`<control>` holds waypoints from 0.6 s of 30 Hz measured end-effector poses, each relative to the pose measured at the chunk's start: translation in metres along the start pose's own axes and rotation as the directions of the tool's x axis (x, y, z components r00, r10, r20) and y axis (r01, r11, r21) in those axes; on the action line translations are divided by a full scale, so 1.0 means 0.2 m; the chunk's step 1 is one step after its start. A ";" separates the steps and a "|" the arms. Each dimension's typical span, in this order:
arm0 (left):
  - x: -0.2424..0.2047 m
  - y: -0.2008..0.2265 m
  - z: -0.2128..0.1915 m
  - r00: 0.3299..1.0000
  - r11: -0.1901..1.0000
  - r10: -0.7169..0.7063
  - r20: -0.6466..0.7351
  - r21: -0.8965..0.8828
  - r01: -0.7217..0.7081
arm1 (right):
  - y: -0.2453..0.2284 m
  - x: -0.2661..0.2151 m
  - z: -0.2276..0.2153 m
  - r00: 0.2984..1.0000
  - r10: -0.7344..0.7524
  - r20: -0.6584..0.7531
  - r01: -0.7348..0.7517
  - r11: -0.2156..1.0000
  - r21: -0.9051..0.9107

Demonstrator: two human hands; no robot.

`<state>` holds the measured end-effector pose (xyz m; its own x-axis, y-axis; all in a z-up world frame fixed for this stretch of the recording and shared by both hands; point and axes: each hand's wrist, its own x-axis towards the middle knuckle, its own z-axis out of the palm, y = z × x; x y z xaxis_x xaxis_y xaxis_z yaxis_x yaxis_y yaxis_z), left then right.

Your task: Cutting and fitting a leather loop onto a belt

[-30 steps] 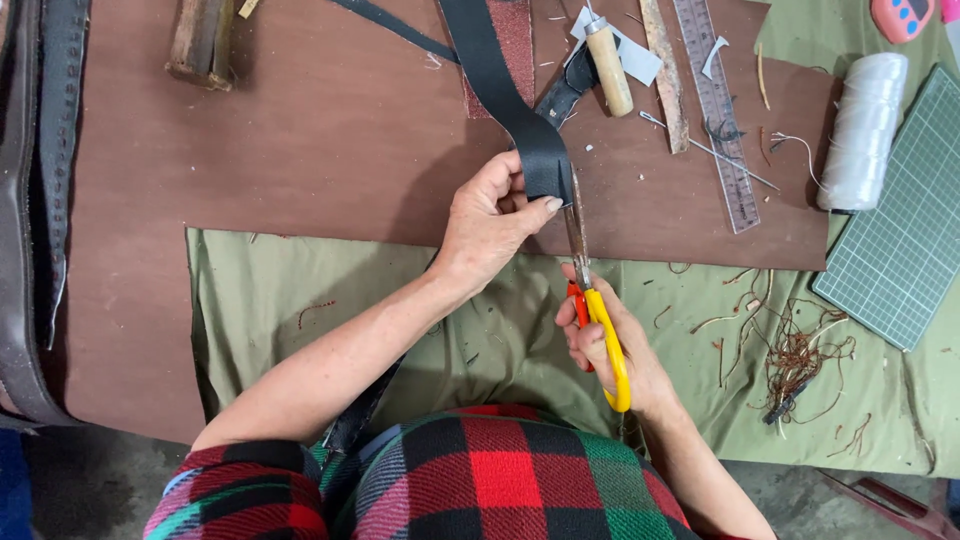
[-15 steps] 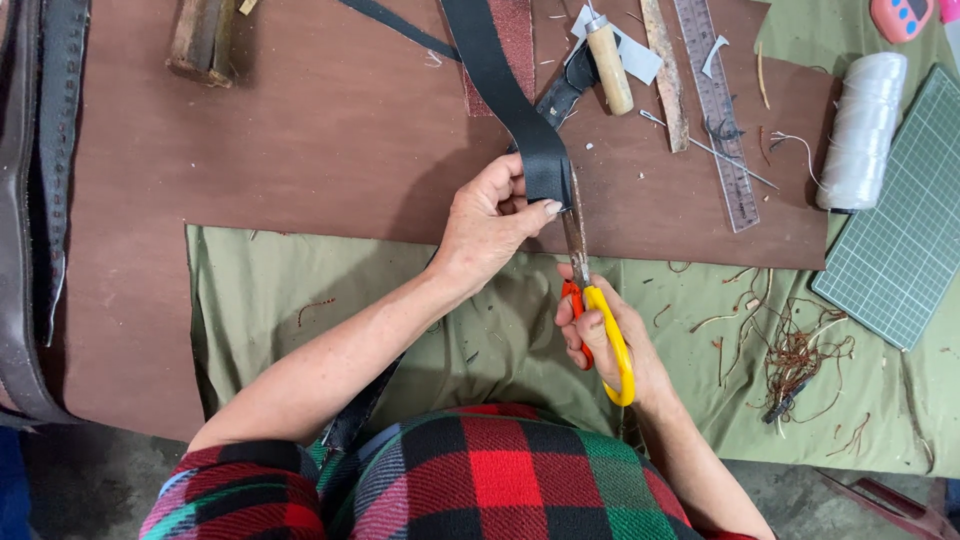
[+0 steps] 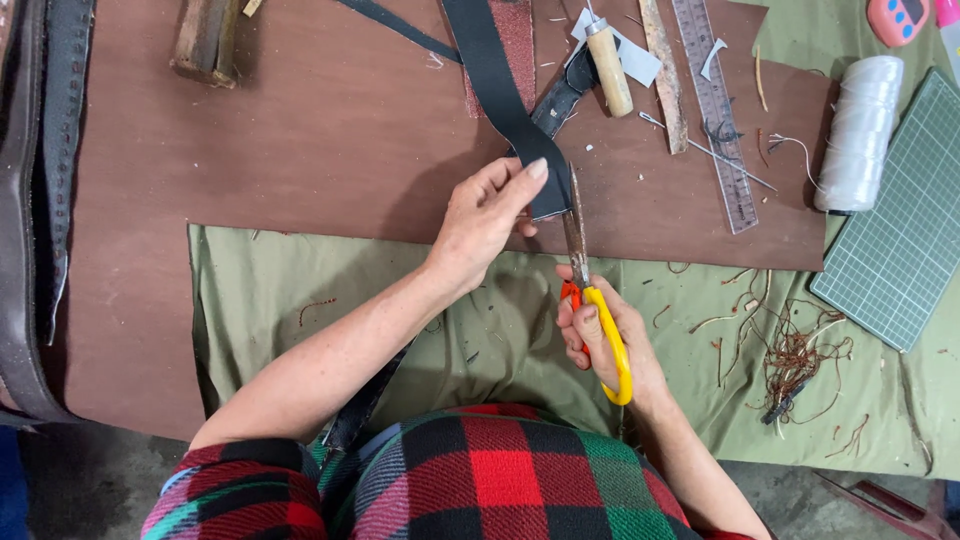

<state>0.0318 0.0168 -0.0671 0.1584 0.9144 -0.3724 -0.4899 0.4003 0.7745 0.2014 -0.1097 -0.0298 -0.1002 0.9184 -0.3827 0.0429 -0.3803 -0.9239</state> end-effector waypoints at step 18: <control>0.02 -0.05 -0.02 0.993 0.994 0.076 0.087 0.068 -0.082 | 0.02 -0.03 0.02 0.999 0.027 -0.040 -0.026 0.999 0.028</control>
